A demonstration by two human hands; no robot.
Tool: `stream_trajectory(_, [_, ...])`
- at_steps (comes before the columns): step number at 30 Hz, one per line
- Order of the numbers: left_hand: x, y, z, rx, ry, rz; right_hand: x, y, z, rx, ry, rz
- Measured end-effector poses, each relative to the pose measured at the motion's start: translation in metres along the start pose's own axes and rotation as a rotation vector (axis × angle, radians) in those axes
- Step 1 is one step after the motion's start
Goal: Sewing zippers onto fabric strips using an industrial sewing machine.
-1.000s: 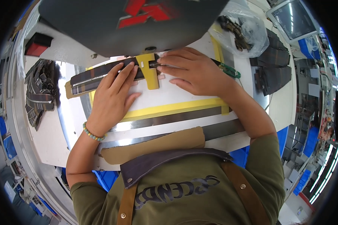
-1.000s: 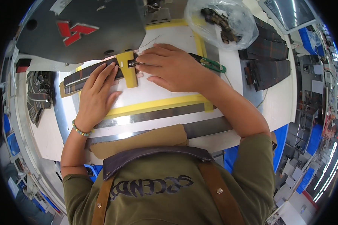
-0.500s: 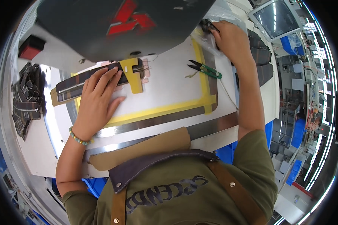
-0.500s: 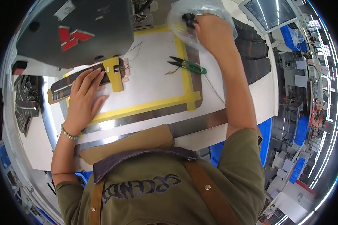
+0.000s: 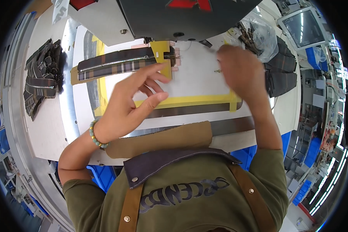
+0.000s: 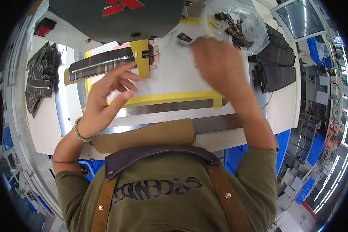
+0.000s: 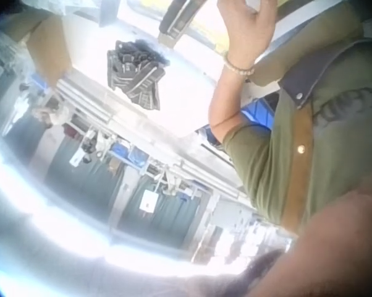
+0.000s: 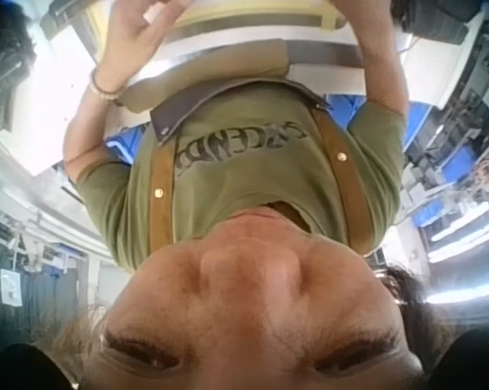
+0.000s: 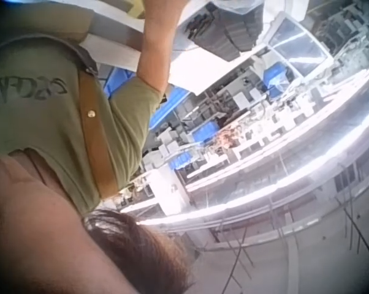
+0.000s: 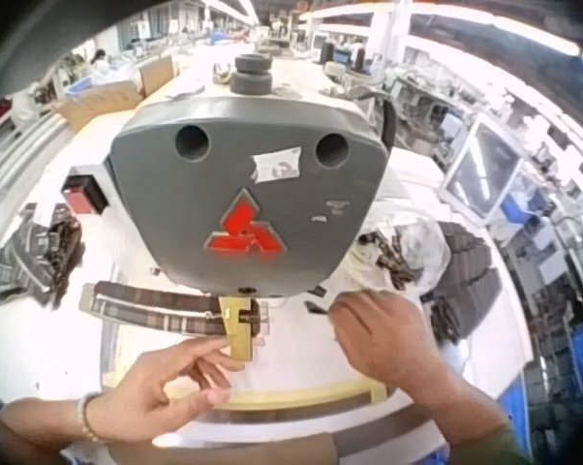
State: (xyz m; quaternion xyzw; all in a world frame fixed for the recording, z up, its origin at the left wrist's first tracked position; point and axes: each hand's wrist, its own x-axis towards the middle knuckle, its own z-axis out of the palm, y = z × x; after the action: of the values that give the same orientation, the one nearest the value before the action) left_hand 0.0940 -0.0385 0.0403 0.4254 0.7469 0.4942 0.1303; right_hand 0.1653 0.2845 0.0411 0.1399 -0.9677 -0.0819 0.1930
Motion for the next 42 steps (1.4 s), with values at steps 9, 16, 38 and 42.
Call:
stream_trajectory(9, [-0.006, -0.014, 0.033, -0.894, -0.122, -0.594, 0.0, -0.078, -0.011, 0.425, 0.211, -0.346])
stream_trajectory(16, [0.003, -0.019, 0.023, -0.909, -0.244, -0.708, 0.001, -0.064, 0.005, 0.59, 0.133, -0.435])
stream_trajectory(38, [0.024, -0.051, 0.008, 0.835, -0.105, 0.25, 0.045, -0.045, 0.063, 0.217, 0.274, -0.415])
stream_trajectory(42, [0.032, -0.055, 0.001, 0.814, -0.153, 0.313, 0.042, -0.045, 0.05, 0.3, 0.164, -0.309])
